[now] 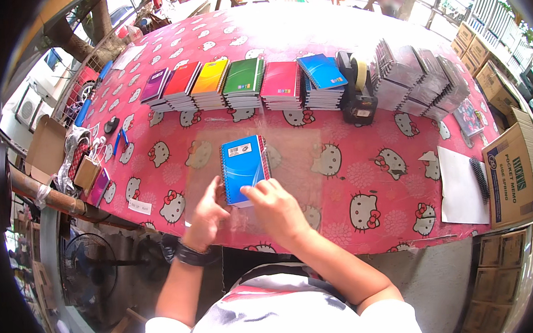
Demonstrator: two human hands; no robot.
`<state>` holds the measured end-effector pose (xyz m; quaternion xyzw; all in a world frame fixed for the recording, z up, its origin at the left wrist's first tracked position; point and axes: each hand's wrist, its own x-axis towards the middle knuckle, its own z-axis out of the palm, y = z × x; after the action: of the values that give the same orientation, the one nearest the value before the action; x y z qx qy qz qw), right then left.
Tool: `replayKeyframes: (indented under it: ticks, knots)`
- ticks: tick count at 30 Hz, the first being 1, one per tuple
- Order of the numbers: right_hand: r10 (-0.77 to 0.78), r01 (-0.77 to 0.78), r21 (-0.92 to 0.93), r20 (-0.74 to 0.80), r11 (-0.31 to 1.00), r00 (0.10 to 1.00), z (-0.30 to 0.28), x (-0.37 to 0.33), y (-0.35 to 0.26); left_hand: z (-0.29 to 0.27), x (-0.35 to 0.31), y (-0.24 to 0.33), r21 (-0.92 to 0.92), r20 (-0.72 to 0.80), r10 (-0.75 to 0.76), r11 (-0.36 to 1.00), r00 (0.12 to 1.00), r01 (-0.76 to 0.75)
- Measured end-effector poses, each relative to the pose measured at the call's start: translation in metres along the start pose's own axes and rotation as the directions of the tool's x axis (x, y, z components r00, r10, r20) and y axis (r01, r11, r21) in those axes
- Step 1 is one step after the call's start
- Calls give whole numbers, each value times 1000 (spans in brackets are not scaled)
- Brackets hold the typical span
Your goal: The person places a spiral notebook into a clear plastic bag and applies tape from a dispenser to seal the package. They then collect several notebooks of different colors, stack them together, and place the stack inside a larger clear plastic bag.
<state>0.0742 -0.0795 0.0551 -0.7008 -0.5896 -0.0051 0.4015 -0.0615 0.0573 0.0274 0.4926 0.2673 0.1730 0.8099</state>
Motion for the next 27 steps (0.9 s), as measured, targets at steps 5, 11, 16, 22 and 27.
replayKeyframes:
  ticks: [5,11,16,22,27]
  knots:
    - [17,-10,-81,95,997,995,12,-2,-10,33,30,23,328,-243,71,945,967,13]
    - [-100,23,317,231,948,968,-8,-4,2,21,44,-10,661,-99,309,731,946,-169]
    - [472,-465,100,-62,880,879,-36,56,35,9,45,-20,542,-61,285,814,957,-208]
    - [343,-375,128,219,918,914,23,149,84,7,53,-27,413,13,312,863,950,-289]
    - [398,-253,724,-33,642,917,3,121,75,2,47,-32,515,-74,319,823,945,-237]
